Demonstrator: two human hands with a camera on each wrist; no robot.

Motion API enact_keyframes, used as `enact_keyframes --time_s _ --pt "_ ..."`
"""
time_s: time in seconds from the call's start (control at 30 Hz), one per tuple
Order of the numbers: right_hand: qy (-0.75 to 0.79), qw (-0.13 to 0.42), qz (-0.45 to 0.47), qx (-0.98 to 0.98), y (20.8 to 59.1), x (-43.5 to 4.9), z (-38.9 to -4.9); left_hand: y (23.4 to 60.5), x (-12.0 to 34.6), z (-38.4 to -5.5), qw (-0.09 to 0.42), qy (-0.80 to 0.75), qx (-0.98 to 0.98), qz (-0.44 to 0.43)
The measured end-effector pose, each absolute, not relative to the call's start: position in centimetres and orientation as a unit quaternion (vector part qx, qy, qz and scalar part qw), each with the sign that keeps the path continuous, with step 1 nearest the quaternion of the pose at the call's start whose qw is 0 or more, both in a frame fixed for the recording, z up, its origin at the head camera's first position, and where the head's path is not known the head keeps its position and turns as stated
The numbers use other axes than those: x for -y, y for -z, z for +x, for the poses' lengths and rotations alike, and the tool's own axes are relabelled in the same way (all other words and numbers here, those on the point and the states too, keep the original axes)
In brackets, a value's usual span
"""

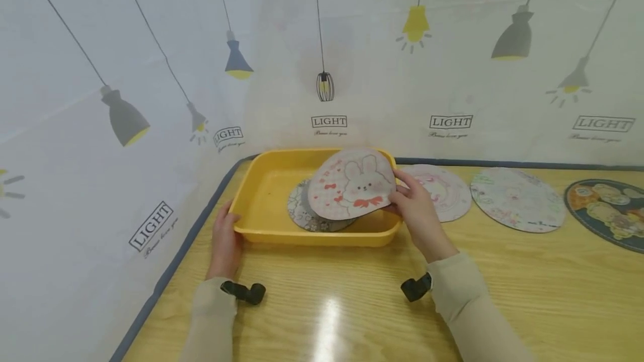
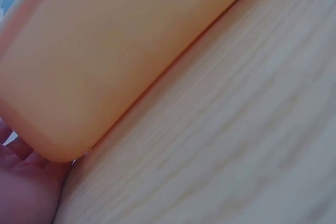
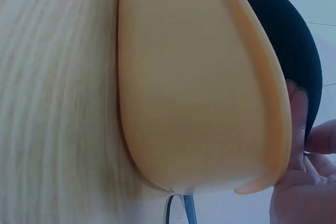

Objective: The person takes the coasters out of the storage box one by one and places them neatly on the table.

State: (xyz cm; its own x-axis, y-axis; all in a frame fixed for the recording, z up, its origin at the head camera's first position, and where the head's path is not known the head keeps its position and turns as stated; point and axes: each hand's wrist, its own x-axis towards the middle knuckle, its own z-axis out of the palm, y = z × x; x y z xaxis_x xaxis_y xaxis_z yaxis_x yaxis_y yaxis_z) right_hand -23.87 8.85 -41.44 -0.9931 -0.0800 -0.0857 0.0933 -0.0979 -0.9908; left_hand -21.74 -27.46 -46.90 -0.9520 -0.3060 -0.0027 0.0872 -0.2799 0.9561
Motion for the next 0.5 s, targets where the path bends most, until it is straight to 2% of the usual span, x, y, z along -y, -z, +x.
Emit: enact_keyframes --time_s 0.33,0.5 --pt "0.810 0.101 -0.028 -0.578 41.7 -11.5 -21.9 47.2 27.4 -21.9 0.123 0.804 0.576 0.087" --pt "0.832 0.098 -0.015 -0.547 41.6 -13.3 -20.8 47.2 27.5 -21.9 0.122 0.801 0.581 0.083"
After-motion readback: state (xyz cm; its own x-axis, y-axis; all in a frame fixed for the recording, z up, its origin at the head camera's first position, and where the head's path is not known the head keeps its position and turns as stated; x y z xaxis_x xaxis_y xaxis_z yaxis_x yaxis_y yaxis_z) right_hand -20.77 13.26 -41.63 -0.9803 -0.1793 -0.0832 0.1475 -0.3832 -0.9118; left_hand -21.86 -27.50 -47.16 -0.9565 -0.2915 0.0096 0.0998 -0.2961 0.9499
